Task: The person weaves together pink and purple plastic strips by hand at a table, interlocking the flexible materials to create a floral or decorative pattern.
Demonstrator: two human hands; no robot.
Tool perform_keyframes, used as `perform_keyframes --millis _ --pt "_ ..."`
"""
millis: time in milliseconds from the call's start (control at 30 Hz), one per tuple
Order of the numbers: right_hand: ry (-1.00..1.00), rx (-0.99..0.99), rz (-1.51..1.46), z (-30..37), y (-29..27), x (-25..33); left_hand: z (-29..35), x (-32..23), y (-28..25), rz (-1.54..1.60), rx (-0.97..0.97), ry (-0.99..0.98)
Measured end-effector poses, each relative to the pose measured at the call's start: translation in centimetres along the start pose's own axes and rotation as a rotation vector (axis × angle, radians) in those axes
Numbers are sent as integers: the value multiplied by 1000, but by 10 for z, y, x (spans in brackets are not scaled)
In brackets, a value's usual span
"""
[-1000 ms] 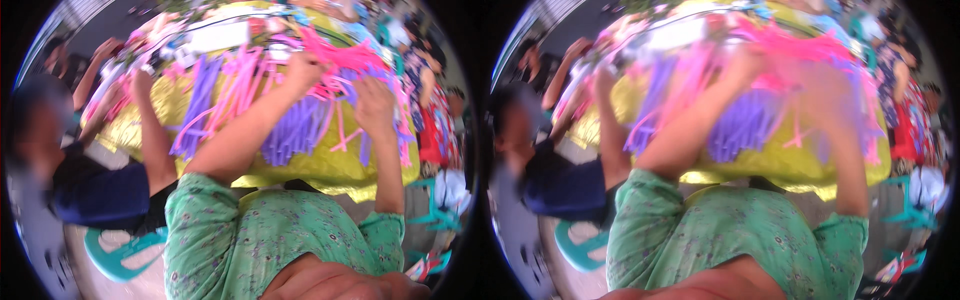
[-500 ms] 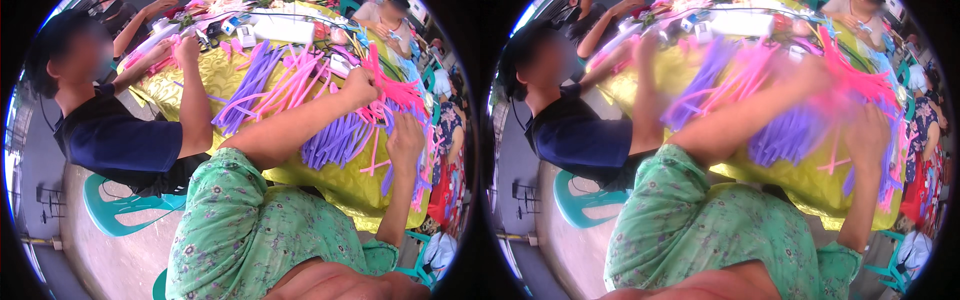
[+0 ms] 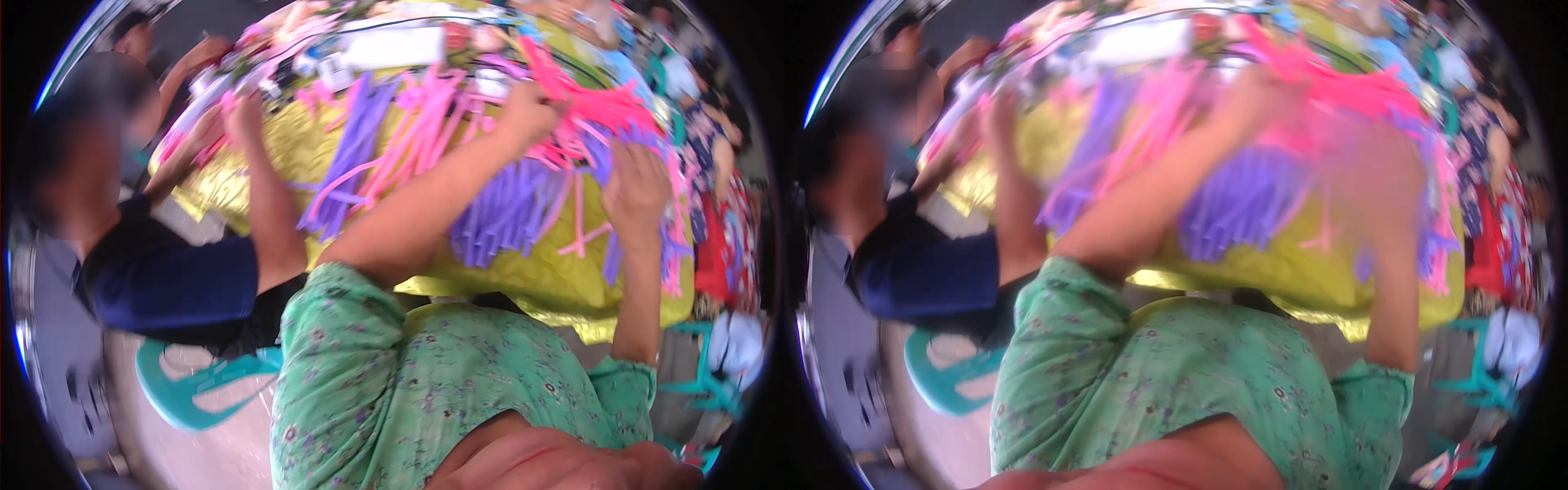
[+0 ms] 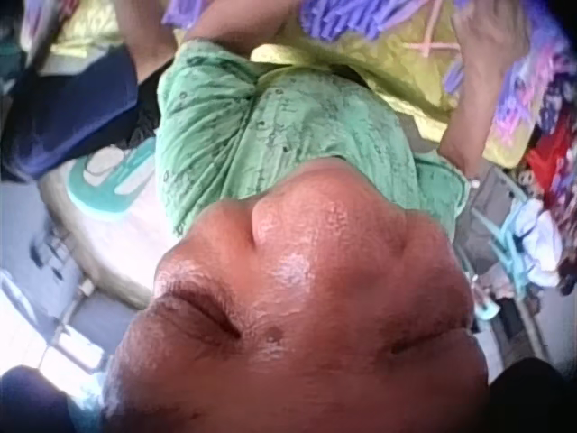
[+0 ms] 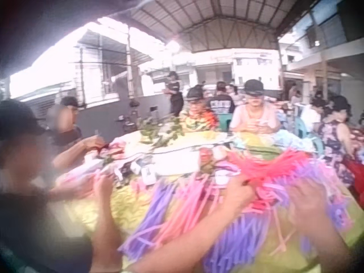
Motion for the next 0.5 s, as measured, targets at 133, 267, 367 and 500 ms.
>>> perform_keyframes --millis 133,267,367,500 --pt "30 42 -93 -11 -11 13 1 -3 2 120 38 -45" --pt "-48 -25 -119 -8 -11 12 4 -11 9 234 47 -77" --pt "-63 0 -83 -8 -9 12 5 -12 9 244 78 -61" --pt "-75 57 -49 -9 -2 16 9 -12 9 264 89 -50"
Point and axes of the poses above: each hand's wrist, its own z-axis away from the middle knuckle, its own y-axis out of the palm, x = y × z, the point moved 6 cm from there along -z, towards the middle knuckle, and after that the axes turned 9 degrees about y, right-handed, at the moved point
